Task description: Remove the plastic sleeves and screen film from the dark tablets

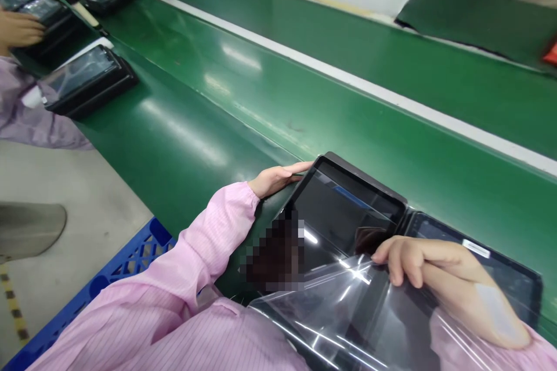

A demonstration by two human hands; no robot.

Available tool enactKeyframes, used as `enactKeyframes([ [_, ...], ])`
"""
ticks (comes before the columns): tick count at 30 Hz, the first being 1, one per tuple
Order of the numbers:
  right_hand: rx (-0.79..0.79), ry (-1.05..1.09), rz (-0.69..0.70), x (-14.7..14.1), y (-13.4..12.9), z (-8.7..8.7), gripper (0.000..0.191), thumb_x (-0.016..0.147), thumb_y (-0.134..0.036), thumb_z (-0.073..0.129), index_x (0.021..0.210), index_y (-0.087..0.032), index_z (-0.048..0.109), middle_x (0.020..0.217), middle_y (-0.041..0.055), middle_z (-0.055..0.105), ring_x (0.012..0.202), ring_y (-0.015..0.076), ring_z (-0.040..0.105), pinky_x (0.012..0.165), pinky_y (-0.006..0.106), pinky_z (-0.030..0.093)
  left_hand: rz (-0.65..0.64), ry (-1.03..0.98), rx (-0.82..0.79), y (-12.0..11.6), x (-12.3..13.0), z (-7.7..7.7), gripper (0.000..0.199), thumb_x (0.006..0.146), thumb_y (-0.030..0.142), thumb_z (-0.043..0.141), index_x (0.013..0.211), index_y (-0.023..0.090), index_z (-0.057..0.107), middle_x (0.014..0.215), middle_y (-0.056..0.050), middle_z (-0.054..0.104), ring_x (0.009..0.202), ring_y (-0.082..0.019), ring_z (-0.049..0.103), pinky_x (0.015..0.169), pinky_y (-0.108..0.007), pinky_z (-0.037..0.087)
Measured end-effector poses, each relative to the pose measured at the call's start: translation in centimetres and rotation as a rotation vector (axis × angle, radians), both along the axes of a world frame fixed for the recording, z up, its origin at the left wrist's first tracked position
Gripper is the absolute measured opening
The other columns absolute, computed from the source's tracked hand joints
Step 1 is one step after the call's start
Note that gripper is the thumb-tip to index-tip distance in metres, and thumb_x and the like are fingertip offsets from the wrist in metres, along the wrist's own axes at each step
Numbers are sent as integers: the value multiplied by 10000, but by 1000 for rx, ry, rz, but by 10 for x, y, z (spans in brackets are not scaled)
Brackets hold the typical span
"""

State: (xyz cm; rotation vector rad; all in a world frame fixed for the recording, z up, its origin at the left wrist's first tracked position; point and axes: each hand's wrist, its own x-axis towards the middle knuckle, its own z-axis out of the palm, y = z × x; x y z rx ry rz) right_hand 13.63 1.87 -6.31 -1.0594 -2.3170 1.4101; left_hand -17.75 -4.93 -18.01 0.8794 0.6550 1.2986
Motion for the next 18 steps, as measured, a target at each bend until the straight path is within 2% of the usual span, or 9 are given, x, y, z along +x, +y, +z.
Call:
enactKeyframes([
  [3, -260, 109, 85, -5, -4, 4, 578, 873, -629, 644, 436, -253, 603, 489, 99, 619, 707, 297, 709, 666, 422, 583, 17, -27, -27, -2, 2, 1, 562, 740, 410, 577, 1251, 211, 703, 1567, -14, 476, 1557, -351, 167, 1270, -505, 127],
  [4, -286, 127, 70, -6, -5, 5, 563, 873, -616, 652, 444, -254, 606, 493, 93, 628, 711, 294, 704, 688, 426, 578, 12, -31, -37, -3, 2, 2, 561, 741, 405, 581, 1253, 211, 702, 1571, -14, 471, 1557, -354, 167, 1270, -510, 126],
  [7, -301, 153, 45, -5, -7, 5, 520, 881, -555, 657, 459, -257, 599, 518, 78, 656, 731, 287, 697, 703, 420, 568, -4, -29, -48, -6, 2, 4, 572, 746, 397, 577, 1273, 210, 696, 1585, -14, 450, 1553, -363, 173, 1267, -518, 132],
  [12, -233, 156, 155, -8, -11, 8, 380, 881, -245, 568, 502, -248, 571, 576, 30, 704, 766, 246, 714, 706, 376, 573, 2, -18, -40, -8, 4, 7, 615, 743, 389, 576, 1328, 225, 673, 1587, -7, 446, 1552, -361, 178, 1257, -517, 147],
  [18, -168, 189, 189, -8, -15, 7, 340, 815, -67, 452, 538, -229, 562, 638, 7, 729, 799, 189, 714, 723, 312, 563, -12, -26, -40, -12, 6, 7, 635, 764, 373, 567, 1380, 236, 635, 1599, 7, 430, 1550, -356, 180, 1259, -496, 128],
])
